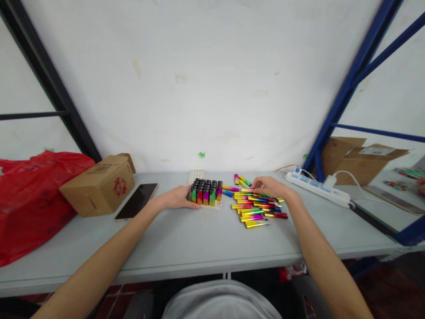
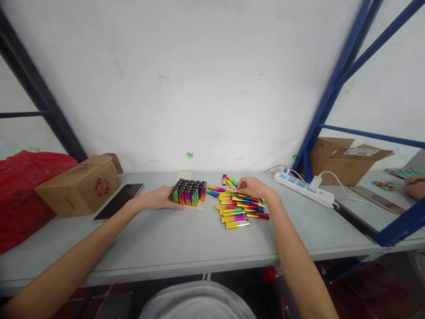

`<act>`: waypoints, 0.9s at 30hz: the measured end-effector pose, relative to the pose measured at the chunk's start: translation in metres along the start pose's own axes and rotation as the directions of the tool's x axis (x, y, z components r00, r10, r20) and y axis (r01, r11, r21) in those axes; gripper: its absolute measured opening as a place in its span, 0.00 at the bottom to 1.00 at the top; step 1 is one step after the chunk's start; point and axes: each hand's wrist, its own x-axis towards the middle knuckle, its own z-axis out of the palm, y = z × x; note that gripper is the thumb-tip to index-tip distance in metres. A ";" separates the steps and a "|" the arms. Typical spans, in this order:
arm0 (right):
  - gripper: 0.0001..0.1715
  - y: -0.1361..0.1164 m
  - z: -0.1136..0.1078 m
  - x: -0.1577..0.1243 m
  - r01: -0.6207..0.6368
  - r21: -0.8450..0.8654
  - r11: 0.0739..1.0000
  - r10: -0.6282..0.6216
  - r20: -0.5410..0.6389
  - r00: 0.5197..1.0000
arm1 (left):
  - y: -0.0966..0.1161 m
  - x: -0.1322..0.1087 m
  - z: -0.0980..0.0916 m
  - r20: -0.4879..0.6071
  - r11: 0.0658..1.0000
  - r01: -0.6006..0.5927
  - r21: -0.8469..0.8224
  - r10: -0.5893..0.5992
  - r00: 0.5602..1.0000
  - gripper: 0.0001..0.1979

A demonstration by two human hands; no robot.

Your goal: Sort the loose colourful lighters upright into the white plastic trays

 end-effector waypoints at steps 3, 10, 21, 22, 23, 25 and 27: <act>0.13 -0.004 0.007 0.007 0.088 0.086 0.992 -0.073 -0.166 0.983 | 0.000 0.000 0.000 0.003 1.000 -0.012 -0.023 0.012 1.000 0.40; 0.27 -0.035 0.042 0.027 0.291 0.631 0.719 0.031 -0.448 0.893 | -0.001 0.000 0.000 0.002 0.999 -0.029 -0.026 0.030 1.000 0.41; 0.29 -0.067 0.068 0.026 0.119 0.860 0.496 0.144 -0.217 0.966 | 0.006 -0.003 -0.002 0.000 0.998 -0.024 -0.051 0.024 1.000 0.40; 0.28 -0.068 0.070 0.026 0.112 0.851 0.513 0.133 -0.207 0.969 | 0.005 -0.003 -0.002 -0.001 0.998 -0.027 -0.052 0.027 1.000 0.40; 0.28 -0.069 0.072 0.027 0.106 0.839 0.533 0.115 -0.196 0.974 | 0.005 -0.003 -0.002 0.001 0.998 -0.026 -0.050 0.026 1.000 0.40; 0.28 -0.071 0.075 0.026 0.101 0.809 0.579 0.073 -0.174 0.982 | 0.005 -0.003 -0.002 0.002 0.999 -0.019 -0.042 0.019 1.000 0.41; 0.29 -0.074 0.077 0.025 0.079 0.780 0.621 0.053 -0.142 0.989 | 0.005 -0.003 -0.002 0.004 0.999 -0.013 -0.036 0.014 1.000 0.42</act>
